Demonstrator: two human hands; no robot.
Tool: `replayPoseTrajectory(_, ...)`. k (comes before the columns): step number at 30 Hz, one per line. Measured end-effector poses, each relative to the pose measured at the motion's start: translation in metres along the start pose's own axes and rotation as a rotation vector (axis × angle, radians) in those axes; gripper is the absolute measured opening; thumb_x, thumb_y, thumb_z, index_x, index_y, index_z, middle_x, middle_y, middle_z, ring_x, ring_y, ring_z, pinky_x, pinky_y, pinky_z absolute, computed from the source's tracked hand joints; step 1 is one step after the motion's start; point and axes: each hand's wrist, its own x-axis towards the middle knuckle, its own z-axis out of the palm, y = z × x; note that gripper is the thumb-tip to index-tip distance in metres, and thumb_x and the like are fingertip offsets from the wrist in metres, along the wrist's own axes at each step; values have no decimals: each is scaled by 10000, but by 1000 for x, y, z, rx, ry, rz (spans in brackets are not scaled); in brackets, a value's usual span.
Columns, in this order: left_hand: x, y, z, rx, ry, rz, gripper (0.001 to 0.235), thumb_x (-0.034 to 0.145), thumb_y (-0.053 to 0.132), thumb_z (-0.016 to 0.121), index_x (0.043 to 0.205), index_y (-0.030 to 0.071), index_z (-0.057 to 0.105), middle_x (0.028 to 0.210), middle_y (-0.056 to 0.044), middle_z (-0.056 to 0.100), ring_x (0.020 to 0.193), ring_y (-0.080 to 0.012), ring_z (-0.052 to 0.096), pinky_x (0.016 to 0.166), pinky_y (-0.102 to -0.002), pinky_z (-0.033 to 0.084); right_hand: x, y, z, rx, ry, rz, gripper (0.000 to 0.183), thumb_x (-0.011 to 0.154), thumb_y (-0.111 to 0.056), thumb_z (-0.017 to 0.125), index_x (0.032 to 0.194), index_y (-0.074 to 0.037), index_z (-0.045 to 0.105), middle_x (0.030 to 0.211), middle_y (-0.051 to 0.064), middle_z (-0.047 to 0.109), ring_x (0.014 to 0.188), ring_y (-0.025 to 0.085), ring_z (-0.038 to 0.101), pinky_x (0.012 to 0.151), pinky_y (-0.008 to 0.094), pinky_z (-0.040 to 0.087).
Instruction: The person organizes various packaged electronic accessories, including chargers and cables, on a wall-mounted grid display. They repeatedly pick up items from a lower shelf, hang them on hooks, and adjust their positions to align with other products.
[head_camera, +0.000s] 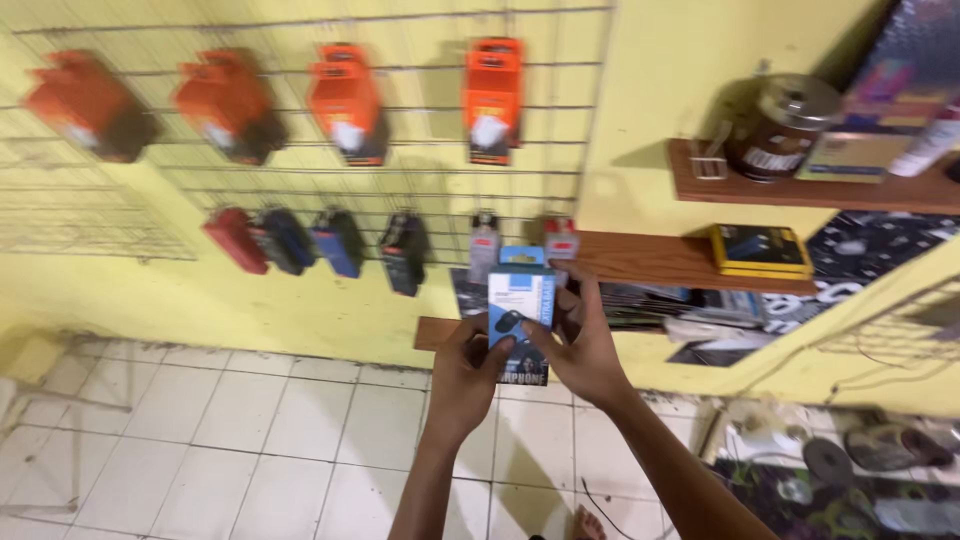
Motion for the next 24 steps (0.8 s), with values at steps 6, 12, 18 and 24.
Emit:
replayPoseTrajectory(6, -26, 47, -87, 52, 130, 111, 316, 942, 5, 675, 1256, -13, 642, 946, -61, 743, 831, -99, 687, 701, -247, 561, 7, -34, 106, -71, -57, 18, 644, 892, 103, 671, 1453, -1, 373, 1265, 157, 682, 1185, 191, 658, 985, 324, 550)
replayPoseTrajectory(12, -4, 125, -129, 82, 76, 365, 400, 964, 19, 688, 1343, -8, 563, 1054, -107, 727, 892, -122, 697, 734, -273, 568, 57, -90, 153, -167, -19, -113, 563, 901, 93, 681, 1414, 30, 458, 1196, 160, 713, 1124, 186, 691, 922, 315, 574)
replayPoseTrajectory(18, 52, 246, -147, 196, 37, 626, 677, 947, 43, 675, 1546, 108, 366, 1142, -111, 701, 921, -148, 724, 704, -298, 590, 142, -192, 172, -264, 64, -439, 652, 943, 71, 653, 1521, 8, 359, 1205, 152, 707, 1159, 190, 696, 918, 300, 585)
replayPoseTrajectory(24, 129, 373, -145, 259, -57, 1006, 716, 971, 52, 686, 1588, 147, 335, 1141, -104, 697, 962, -148, 744, 751, -313, 626, 237, -281, 165, -392, 195, -860, 627, 984, 86, 640, 1543, 13, 365, 1266, 168, 700, 1173, 209, 723, 935, 314, 646)
